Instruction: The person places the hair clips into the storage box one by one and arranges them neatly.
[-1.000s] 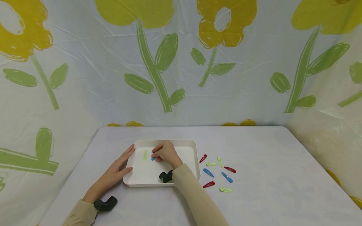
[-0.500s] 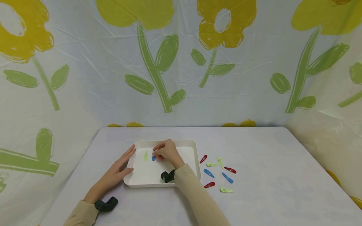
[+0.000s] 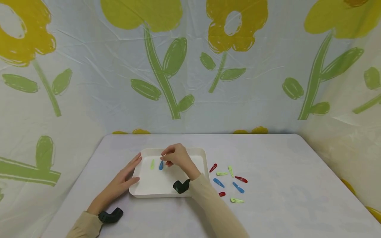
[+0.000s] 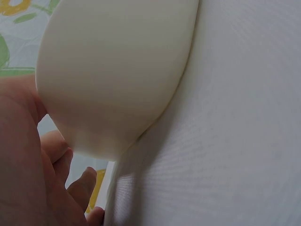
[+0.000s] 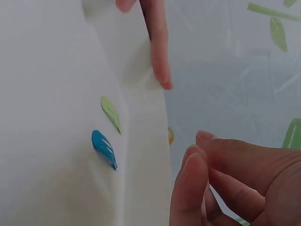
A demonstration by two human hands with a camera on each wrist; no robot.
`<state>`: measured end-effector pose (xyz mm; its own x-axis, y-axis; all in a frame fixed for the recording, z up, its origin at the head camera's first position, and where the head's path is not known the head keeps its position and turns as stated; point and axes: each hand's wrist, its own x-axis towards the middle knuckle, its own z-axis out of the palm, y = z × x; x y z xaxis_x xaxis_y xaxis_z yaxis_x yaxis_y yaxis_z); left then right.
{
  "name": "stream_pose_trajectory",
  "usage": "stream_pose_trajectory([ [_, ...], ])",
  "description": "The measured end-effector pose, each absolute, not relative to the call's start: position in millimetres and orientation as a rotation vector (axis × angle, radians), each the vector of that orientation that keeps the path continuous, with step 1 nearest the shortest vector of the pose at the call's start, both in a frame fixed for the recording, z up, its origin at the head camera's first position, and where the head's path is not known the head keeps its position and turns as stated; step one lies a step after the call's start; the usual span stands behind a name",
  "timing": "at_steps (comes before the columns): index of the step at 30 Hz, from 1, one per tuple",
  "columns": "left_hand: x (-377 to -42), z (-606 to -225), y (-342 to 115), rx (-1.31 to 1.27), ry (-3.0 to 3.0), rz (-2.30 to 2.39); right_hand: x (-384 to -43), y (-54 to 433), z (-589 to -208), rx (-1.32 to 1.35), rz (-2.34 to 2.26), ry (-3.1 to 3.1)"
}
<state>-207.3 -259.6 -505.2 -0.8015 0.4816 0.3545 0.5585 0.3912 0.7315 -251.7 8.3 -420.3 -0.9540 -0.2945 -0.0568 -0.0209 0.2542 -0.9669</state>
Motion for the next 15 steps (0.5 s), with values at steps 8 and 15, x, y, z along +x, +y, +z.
stream_pose_trajectory([
  [8, -206, -503, -258, -0.993, -2.498, -1.394, -236, 24, -401, -0.445, -1.56, 2.446],
  [15, -206, -503, -258, -0.983, -2.5, -1.393, -220, 42, -390, -0.54, -1.464, 2.544],
])
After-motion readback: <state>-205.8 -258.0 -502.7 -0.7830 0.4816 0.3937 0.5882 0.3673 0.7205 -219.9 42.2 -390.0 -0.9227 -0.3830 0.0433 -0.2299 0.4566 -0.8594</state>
